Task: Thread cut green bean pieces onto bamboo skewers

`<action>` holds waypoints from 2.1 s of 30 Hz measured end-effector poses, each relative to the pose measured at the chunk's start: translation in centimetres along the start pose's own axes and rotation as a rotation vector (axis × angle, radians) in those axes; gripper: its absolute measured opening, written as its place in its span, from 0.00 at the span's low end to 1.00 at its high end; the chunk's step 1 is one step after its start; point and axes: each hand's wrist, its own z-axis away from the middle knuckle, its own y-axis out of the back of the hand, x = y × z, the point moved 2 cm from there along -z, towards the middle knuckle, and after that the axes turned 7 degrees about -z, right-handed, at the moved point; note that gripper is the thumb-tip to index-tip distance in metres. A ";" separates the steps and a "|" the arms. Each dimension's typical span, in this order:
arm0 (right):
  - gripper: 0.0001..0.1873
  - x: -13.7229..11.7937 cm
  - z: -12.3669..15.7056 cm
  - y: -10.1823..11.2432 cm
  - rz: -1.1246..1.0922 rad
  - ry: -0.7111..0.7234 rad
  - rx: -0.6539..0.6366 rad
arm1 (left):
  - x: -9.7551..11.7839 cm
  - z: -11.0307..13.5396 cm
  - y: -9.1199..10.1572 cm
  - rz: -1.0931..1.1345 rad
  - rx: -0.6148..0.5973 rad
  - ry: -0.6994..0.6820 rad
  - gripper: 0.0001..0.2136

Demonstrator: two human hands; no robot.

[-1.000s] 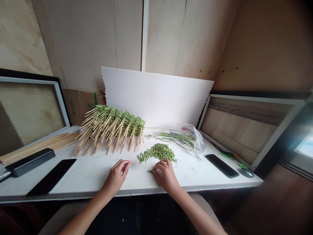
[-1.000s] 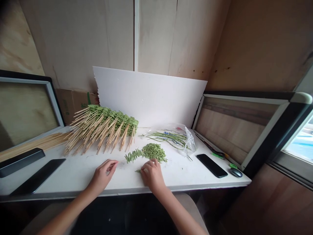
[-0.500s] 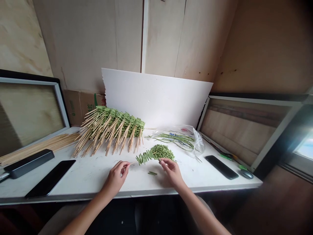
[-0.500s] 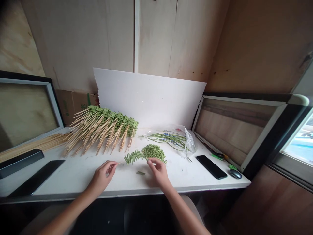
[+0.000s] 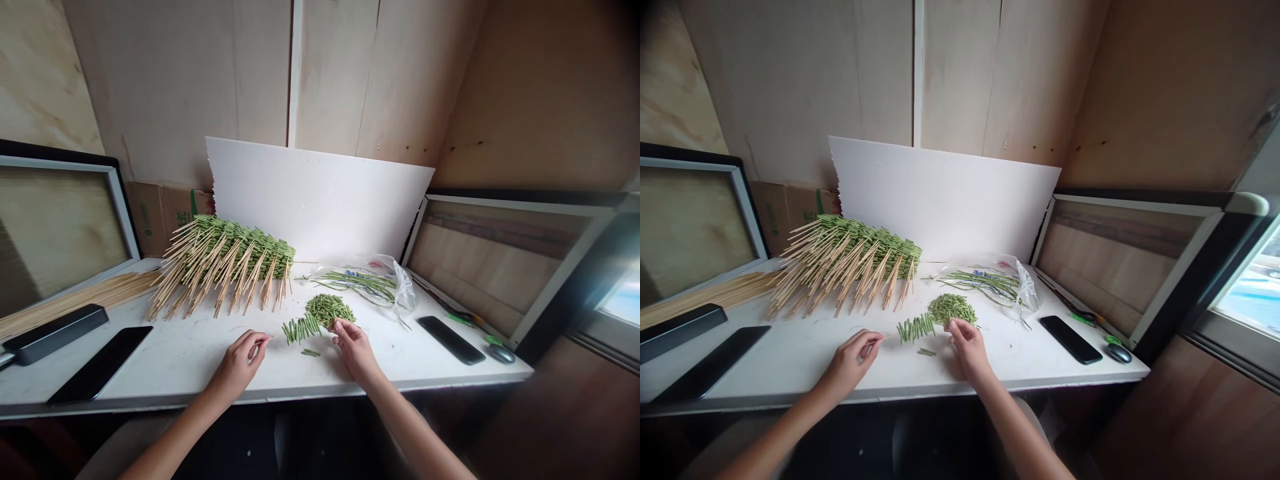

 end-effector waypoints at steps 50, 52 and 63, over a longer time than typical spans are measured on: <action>0.17 0.6 0.5 -0.9 0.002 -0.046 0.072 | 0.3 0.6 -0.2 -0.021 0.035 -0.176 0.08; 0.19 0.8 0.7 -1.1 0.007 -0.048 0.096 | 0.3 0.7 -0.3 -0.023 0.061 -0.197 0.08; 0.21 1.2 1.5 -1.9 0.073 -0.027 0.179 | 0.8 0.7 0.0 -0.030 0.052 -0.217 0.09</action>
